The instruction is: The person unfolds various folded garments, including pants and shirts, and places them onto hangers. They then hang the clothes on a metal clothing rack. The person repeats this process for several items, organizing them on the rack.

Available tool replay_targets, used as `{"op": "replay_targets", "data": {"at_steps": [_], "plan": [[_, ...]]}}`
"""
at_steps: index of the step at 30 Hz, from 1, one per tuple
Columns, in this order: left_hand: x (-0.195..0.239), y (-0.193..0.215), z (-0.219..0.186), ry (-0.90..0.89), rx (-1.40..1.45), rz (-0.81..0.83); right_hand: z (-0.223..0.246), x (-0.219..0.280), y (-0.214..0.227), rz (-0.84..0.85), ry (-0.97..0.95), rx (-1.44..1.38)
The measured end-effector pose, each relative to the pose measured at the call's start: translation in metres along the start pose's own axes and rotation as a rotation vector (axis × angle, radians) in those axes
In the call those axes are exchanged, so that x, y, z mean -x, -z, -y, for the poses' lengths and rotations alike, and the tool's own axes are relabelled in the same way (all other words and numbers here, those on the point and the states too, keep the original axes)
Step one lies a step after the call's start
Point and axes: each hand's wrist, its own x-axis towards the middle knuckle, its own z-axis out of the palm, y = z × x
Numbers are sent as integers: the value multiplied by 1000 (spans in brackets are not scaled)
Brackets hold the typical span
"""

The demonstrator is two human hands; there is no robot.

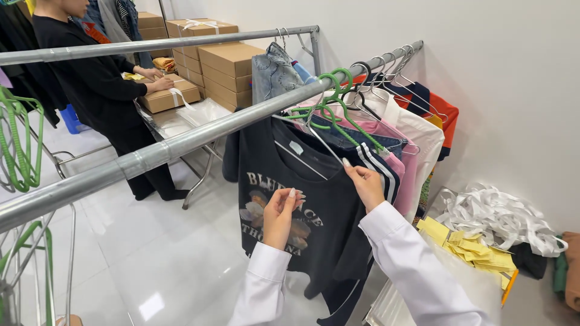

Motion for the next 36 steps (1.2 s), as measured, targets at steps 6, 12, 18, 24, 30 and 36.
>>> {"op": "replay_targets", "data": {"at_steps": [6,12,18,24,30,36], "plan": [[3,1,9,30,37,-8,40,49,7,-32,190,312],[12,-18,24,86,47,31,24,88,81,-214,236,339],[14,-71,70,173,108,165,90,174,159,-303,-60,15],[52,-151,81,243,178,189,85,250,262,-458,-88,-32],[147,-253,90,325,167,266,79,361,407,-713,-125,-27],[263,-366,83,461,179,409,68,471,546,-984,-152,-164]]}}
